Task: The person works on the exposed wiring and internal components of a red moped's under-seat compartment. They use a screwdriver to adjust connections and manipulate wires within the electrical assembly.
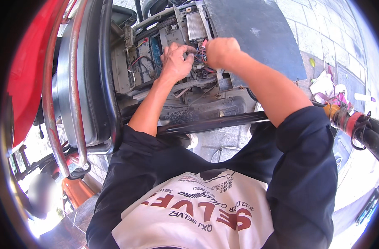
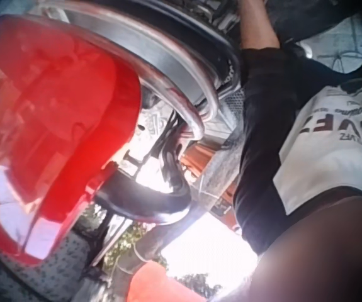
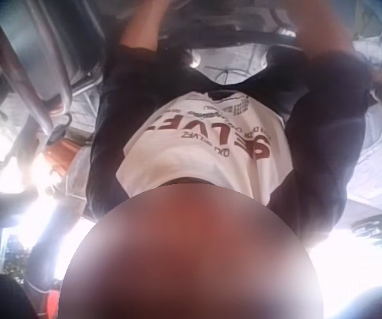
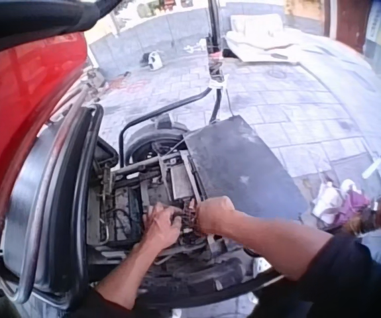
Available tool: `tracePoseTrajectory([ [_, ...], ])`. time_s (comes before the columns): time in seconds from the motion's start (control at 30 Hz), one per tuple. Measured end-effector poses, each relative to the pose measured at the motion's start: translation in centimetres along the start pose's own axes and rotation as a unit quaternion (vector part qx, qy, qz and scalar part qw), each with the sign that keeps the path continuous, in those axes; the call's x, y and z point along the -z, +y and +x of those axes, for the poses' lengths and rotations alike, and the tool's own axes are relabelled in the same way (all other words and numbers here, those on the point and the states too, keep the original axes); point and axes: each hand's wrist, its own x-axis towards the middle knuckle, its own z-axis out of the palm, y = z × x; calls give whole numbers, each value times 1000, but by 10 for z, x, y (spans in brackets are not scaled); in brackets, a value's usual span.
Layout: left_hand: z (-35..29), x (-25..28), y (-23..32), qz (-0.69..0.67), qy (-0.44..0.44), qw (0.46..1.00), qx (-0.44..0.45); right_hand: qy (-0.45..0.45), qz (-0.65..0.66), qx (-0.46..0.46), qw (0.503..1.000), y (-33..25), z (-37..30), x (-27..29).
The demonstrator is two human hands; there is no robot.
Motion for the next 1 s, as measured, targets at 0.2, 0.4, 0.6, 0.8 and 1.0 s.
tracePoseTrajectory([
  [0.2, 0, -4, -1, -10, 3, 1000, -4, -7, 38, -6, 999, -8, 5, -22],
  [0.4, 1, 0, -1, -13, 16, 1000, -2, -5, 59, 22, 998, 11, 12, -11],
  [0.6, 2, 3, -2, -40, 40, 998, -18, -35, 148, 28, 988, 39, 14, 16],
  [0.8, 0, 13, 3, 22, -22, 995, -90, -80, 127, 68, 986, 41, 20, 3],
  [1.0, -3, 16, 2, 101, -31, 984, -143, -79, 110, 88, 987, 36, 17, 7],
])
